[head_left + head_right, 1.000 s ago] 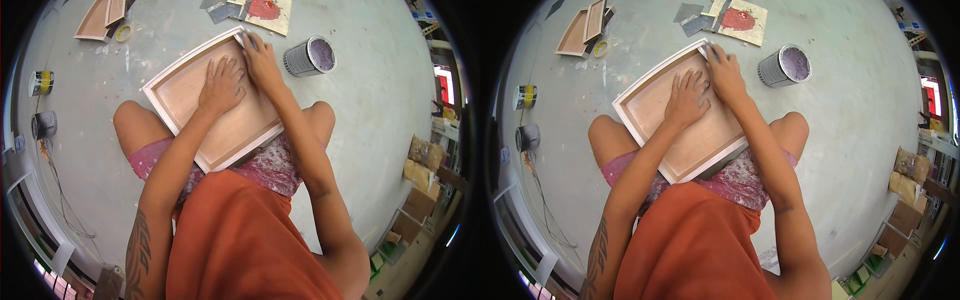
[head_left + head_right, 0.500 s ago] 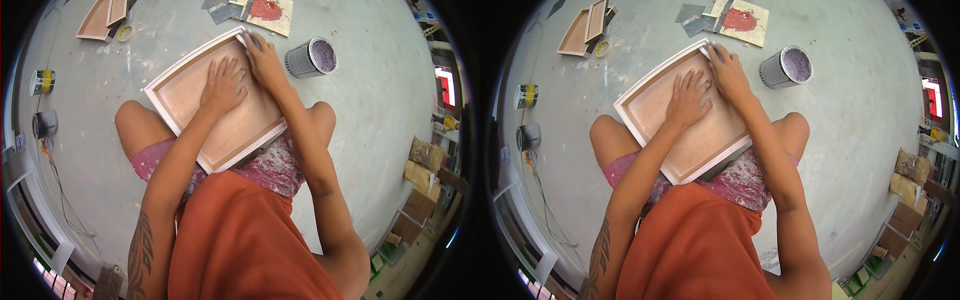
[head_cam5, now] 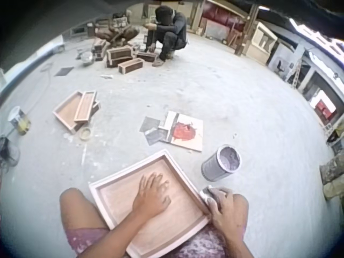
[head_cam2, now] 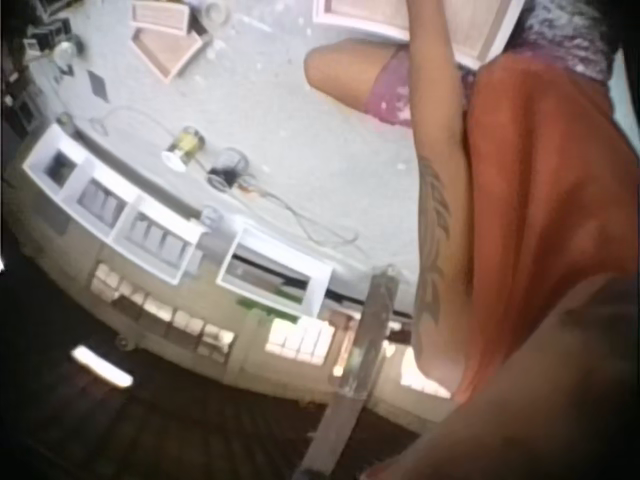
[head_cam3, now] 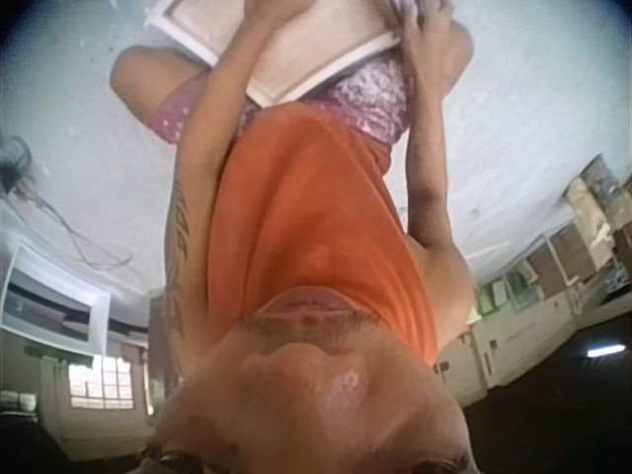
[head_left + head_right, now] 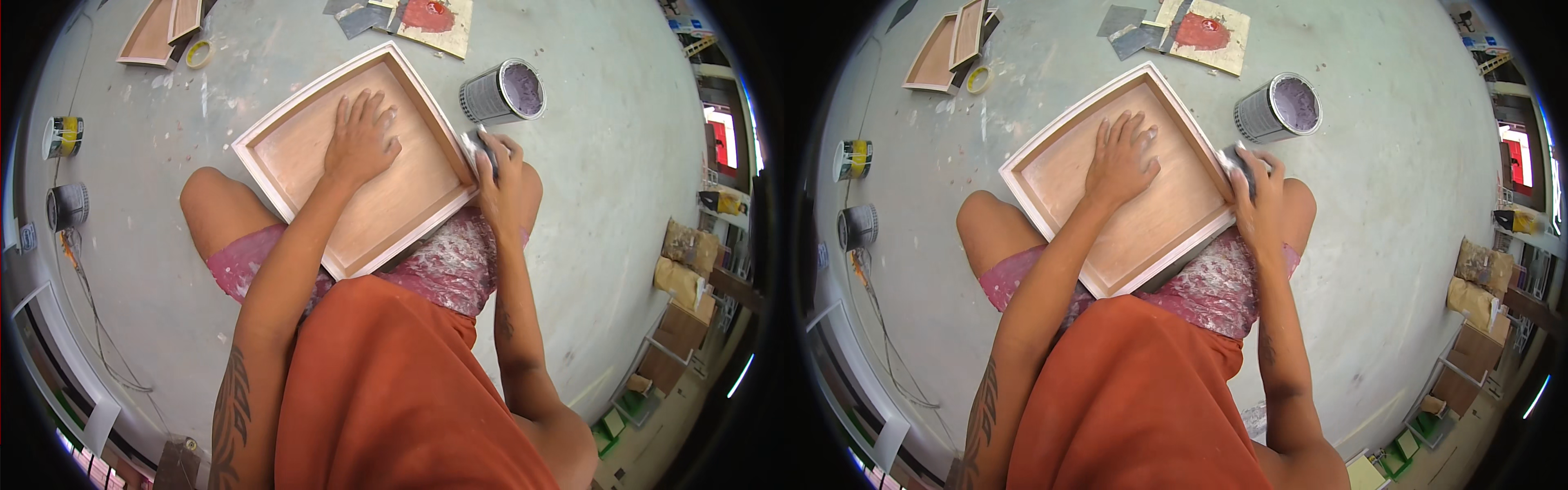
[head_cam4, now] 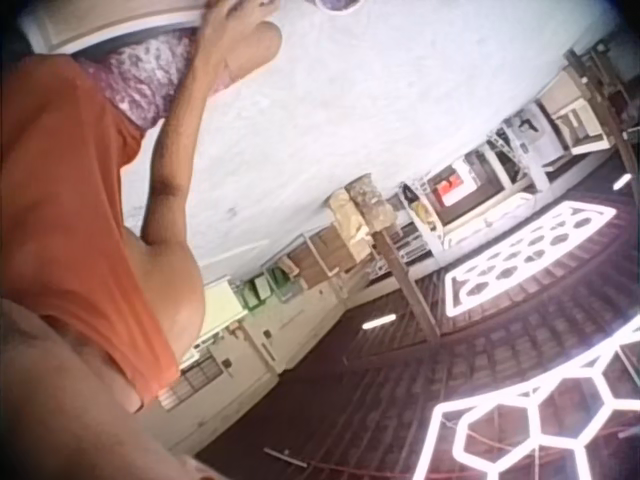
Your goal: The recorder uses a sanding block to smooth the surfaces and edges of a wooden drawer.
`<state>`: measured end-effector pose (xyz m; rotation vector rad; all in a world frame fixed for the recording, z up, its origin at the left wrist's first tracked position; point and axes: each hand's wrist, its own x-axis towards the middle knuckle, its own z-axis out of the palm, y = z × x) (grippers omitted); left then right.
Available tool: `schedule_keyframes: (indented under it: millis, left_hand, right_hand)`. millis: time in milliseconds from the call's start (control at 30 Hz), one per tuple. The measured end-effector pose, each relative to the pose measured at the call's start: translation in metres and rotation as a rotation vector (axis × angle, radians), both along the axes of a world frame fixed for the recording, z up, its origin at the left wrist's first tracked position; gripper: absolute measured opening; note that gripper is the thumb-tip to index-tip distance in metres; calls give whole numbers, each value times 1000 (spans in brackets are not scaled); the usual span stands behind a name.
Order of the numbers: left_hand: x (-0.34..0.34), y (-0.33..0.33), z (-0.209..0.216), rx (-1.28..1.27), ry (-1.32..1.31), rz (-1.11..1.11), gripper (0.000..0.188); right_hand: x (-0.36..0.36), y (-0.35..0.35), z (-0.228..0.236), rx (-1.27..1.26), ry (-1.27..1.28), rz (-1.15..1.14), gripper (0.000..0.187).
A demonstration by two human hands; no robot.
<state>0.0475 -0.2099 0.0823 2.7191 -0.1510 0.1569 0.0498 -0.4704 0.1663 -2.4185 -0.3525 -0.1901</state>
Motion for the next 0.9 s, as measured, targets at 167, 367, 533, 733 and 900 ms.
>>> schedule_keyframes:
  millis: [167, 367, 533, 733, 900]
  left_hand:
    - [1, 0, -1, 7, 16, 9, 57]
    - [0, 2, -5, 10, 16, 16, 57]
    - [1, 1, -7, 33, 22, 10, 56]
    - [0, 3, -5, 15, 26, -13, 55]
    - [-2, 4, -9, 3, -50, 26, 53]
  right_hand:
    - [44, 65, -22, -68, -93, -125, 26]
    - [51, 80, -37, -263, -147, -126, 28]
    - [103, 110, -52, -225, -257, -44, 31]
    - [132, 133, -46, -269, -425, 104, 32]
    - [88, 96, -46, -345, -267, 23, 27]
